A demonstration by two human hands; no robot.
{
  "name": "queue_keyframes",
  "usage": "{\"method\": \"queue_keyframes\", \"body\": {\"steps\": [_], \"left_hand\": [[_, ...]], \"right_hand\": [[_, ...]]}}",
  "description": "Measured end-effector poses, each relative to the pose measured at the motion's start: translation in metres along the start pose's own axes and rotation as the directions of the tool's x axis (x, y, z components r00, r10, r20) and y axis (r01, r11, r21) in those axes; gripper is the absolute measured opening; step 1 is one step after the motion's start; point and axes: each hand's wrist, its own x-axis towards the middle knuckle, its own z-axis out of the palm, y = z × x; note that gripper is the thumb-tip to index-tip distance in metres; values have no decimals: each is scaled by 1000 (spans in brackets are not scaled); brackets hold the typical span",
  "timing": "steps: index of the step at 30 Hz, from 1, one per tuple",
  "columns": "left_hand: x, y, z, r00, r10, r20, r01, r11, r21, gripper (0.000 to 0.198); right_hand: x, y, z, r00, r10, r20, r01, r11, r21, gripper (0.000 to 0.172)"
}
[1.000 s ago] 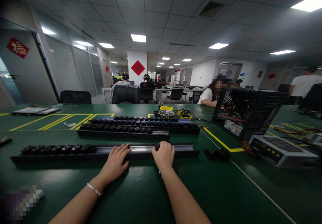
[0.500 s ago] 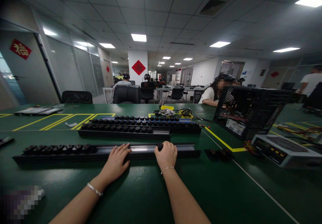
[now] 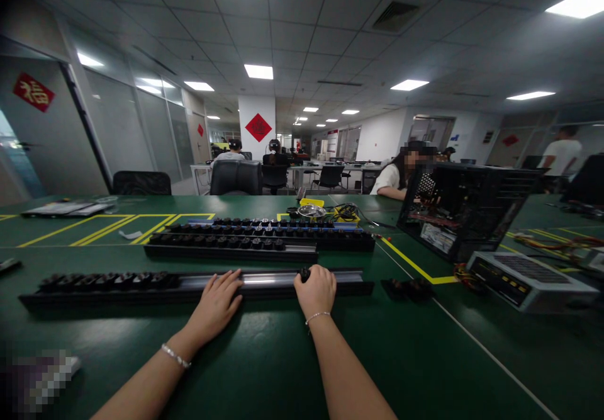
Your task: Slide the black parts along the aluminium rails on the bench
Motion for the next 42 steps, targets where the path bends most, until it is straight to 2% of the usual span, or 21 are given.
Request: {"method": "queue_keyframes", "body": {"steps": [7, 21, 42], "left_hand": [[0, -1, 1, 1000, -2, -9, 2, 1000, -1, 30], [0, 0, -1, 1000, -26, -13, 25, 1000, -4, 29], [0, -2, 0, 999, -31, -10, 31, 1000, 1, 26]], "right_hand": [[0, -2, -4, 998, 47, 39, -46, 999, -24, 19], [-1, -3, -6, 997, 65, 44, -62, 997, -54, 19], [5, 12, -11, 996, 86, -28, -88, 993, -76, 14]]}}
